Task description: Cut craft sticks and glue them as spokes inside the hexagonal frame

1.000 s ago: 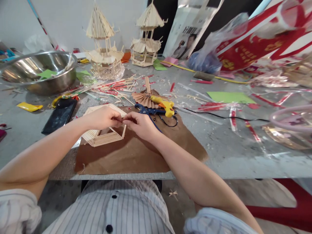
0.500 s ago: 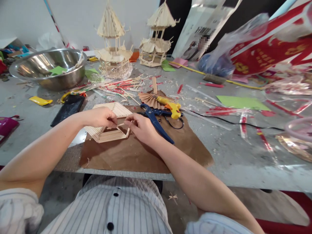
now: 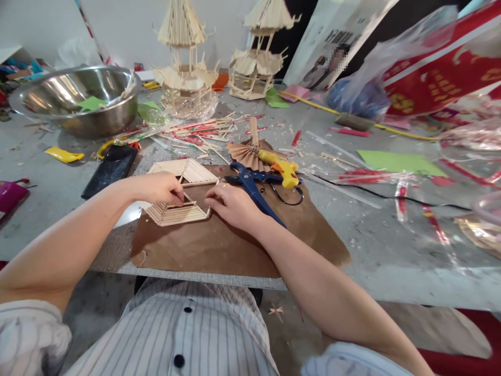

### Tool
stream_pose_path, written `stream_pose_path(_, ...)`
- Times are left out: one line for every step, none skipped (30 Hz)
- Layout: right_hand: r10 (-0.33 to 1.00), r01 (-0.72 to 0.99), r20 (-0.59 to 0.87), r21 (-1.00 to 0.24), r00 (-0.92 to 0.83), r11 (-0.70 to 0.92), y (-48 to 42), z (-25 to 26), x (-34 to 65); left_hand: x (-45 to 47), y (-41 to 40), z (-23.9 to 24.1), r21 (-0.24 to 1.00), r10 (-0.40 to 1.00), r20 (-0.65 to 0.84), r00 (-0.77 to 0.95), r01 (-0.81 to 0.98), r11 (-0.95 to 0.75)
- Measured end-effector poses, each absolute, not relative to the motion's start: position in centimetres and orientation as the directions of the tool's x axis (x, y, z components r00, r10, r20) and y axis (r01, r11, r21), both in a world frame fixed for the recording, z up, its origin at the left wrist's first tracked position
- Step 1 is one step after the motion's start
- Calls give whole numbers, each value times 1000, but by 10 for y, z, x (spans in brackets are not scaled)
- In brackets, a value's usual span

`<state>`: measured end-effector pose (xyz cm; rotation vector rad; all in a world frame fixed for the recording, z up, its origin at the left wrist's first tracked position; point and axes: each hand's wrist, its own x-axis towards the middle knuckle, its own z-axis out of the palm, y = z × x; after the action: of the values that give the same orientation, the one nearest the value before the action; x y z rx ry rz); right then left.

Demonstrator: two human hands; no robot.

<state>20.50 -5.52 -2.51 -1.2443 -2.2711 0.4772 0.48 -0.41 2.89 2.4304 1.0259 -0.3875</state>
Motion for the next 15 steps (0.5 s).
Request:
stream_pose_path(849,676,256,-518,-463,525,-55,-25,205,5,-4,28,309,595,-428,680,729,-611)
stream_pose_path(846,676,252,-513,-470,528,-55,-24,205,5,-3,27,308,594,-428,681,728,-613)
stream_pose_path(843,676,251,-509,-476,533,-55,-24,206,4,-3,26,310,591,-427,684,725,-615)
stream_pose_path(839,675,251,-505,-482,539,-56,-24,206,4,-2,26,316,587,-425,689,720,-617)
stream_pose_path(835,672,254,-501,-488,545,-56,-23,206,4,-2,25,323,583,-423,694,716,-619)
stream_pose_path(829,667,258,-498,-496,554,-56,-23,206,4,-1,24,330,579,-421,698,712,-619)
stream_pose_path(823,661,265,-495,-503,564,-56,-24,206,3,-1,23,335,576,-422,701,710,-619)
stream_pose_path(816,656,271,-491,-510,573,-57,-24,206,3,0,23,337,572,-424,702,709,-620)
stream_pose_path(810,652,275,-486,-517,582,-57,-25,206,3,0,22,337,568,-427,704,707,-622)
stream_pose_path(805,650,275,-481,-525,588,-57,-26,206,3,0,22,338,564,-429,706,704,-625)
stream_pose_path(800,650,270,-474,-535,594,-58,-27,206,2,0,22,340,558,-430,709,700,-628)
stream_pose_path(796,650,259,-468,-547,599,-59,-28,205,2,1,21,344,553,-431,713,696,-630)
stream_pose_path(790,650,244,-460,-563,605,-59,-29,205,2,1,21,348,548,-433,716,694,-631)
stream_pose_path(781,649,227,-451,-582,613,-60,-30,205,1,1,21,352,545,-434,717,692,-630)
stream_pose_path(773,649,210,-438,-599,622,-61,-30,204,1,2,20,355,543,-436,718,691,-629)
